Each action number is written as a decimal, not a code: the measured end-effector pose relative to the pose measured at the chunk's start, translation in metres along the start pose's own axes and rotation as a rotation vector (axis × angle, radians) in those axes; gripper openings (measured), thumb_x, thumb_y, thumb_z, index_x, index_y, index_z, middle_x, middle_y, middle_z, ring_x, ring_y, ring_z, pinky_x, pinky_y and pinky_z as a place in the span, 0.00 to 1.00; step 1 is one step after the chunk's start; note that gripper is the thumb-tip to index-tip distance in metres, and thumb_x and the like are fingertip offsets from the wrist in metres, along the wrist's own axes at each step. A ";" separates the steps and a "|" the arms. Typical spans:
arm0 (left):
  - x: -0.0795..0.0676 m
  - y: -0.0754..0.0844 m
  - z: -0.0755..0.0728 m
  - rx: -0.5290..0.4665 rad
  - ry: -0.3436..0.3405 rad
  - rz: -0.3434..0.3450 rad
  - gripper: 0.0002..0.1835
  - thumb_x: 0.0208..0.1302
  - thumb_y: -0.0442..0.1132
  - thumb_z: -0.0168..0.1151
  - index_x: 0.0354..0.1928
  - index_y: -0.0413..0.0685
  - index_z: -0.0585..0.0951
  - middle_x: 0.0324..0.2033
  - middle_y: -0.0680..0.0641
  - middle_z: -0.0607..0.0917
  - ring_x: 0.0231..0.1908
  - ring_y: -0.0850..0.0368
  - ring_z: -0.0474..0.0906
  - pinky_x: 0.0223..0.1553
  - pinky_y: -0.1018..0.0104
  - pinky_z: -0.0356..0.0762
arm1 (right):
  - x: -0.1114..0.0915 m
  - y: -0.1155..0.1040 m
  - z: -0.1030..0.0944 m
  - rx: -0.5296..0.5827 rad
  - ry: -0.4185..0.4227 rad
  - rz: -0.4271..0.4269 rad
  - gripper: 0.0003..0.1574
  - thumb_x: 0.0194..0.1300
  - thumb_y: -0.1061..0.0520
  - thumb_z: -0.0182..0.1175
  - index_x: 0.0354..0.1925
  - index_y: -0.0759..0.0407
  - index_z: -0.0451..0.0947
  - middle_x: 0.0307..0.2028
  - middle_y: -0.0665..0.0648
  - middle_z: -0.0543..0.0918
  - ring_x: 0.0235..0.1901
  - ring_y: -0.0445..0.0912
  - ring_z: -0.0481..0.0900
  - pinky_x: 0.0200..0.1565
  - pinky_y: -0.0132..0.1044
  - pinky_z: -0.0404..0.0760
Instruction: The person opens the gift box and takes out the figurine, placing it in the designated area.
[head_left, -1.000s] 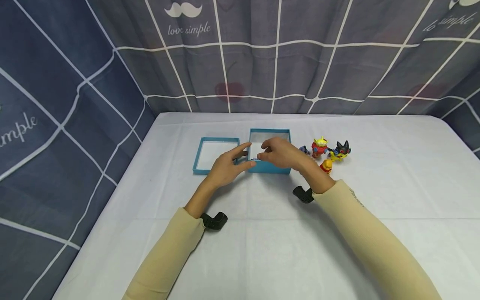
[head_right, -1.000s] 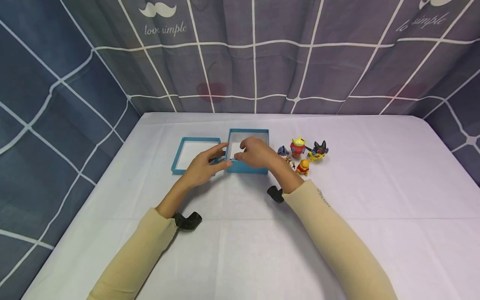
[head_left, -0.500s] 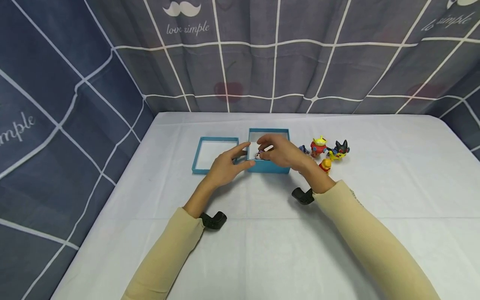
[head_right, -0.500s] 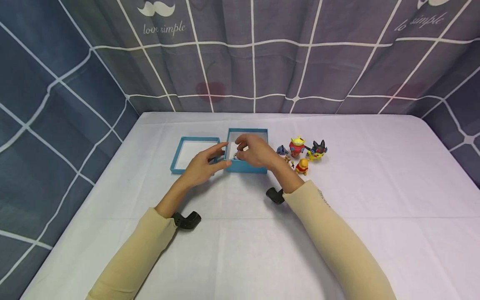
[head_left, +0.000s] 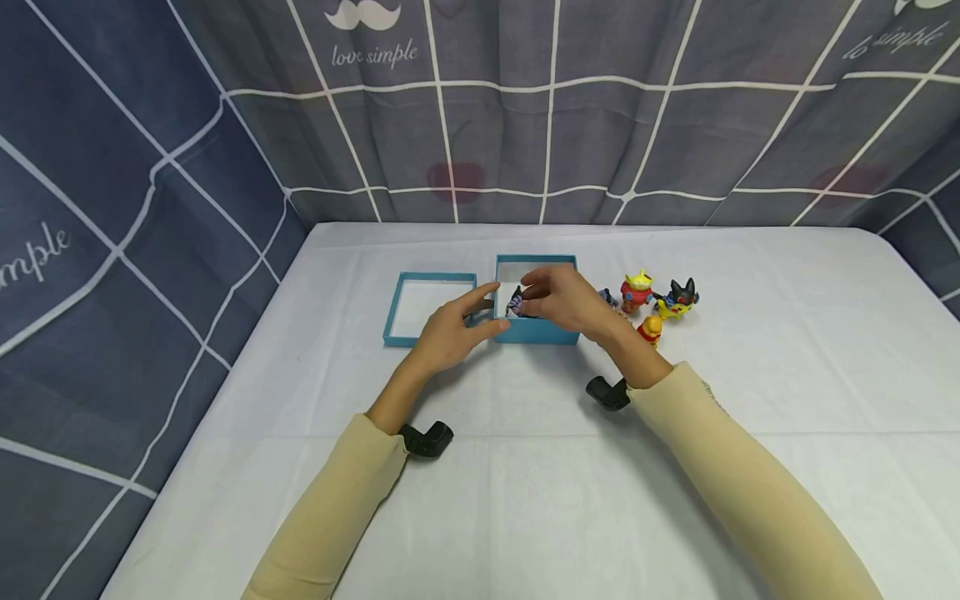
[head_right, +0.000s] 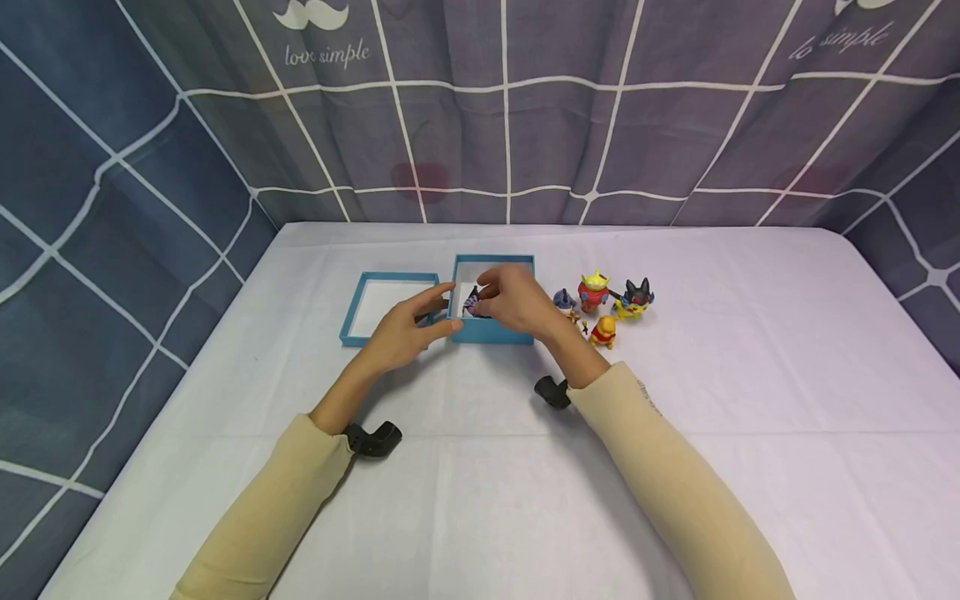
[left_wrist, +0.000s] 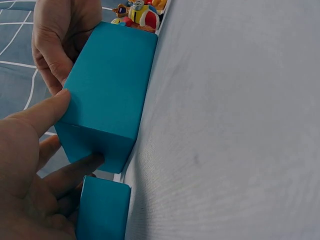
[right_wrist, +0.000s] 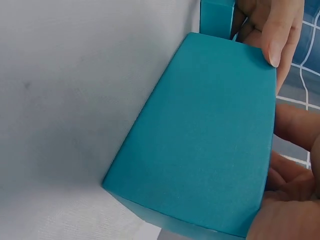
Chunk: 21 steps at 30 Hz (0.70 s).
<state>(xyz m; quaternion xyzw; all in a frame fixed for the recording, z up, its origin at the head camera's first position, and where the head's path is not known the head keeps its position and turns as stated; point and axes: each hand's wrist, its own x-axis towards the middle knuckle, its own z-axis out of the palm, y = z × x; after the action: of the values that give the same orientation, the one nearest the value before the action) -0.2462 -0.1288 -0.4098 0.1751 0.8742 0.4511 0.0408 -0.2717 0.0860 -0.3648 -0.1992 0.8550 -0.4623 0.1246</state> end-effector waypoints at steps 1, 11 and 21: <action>0.000 0.000 0.000 0.001 0.000 0.001 0.35 0.68 0.53 0.62 0.74 0.57 0.65 0.64 0.43 0.75 0.65 0.47 0.70 0.59 0.44 0.69 | 0.000 0.000 0.000 -0.008 -0.007 -0.003 0.29 0.67 0.65 0.61 0.63 0.76 0.69 0.54 0.69 0.80 0.54 0.58 0.79 0.53 0.50 0.79; 0.001 -0.001 0.001 -0.011 -0.001 0.001 0.35 0.68 0.54 0.63 0.74 0.59 0.65 0.64 0.44 0.76 0.65 0.49 0.70 0.59 0.45 0.70 | 0.001 -0.003 0.003 -0.076 -0.057 -0.011 0.28 0.70 0.63 0.59 0.64 0.73 0.69 0.59 0.69 0.76 0.59 0.58 0.75 0.56 0.50 0.77; 0.001 0.000 0.000 -0.005 0.002 -0.014 0.35 0.68 0.54 0.62 0.74 0.58 0.65 0.63 0.45 0.76 0.65 0.48 0.70 0.60 0.45 0.69 | 0.004 -0.004 0.004 -0.117 -0.034 0.036 0.32 0.69 0.59 0.61 0.65 0.75 0.67 0.60 0.69 0.76 0.59 0.59 0.75 0.56 0.51 0.76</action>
<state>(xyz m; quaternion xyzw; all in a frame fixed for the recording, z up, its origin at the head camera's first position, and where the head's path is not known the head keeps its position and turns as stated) -0.2470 -0.1288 -0.4099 0.1683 0.8743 0.4532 0.0437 -0.2726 0.0794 -0.3637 -0.1986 0.8817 -0.4059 0.1355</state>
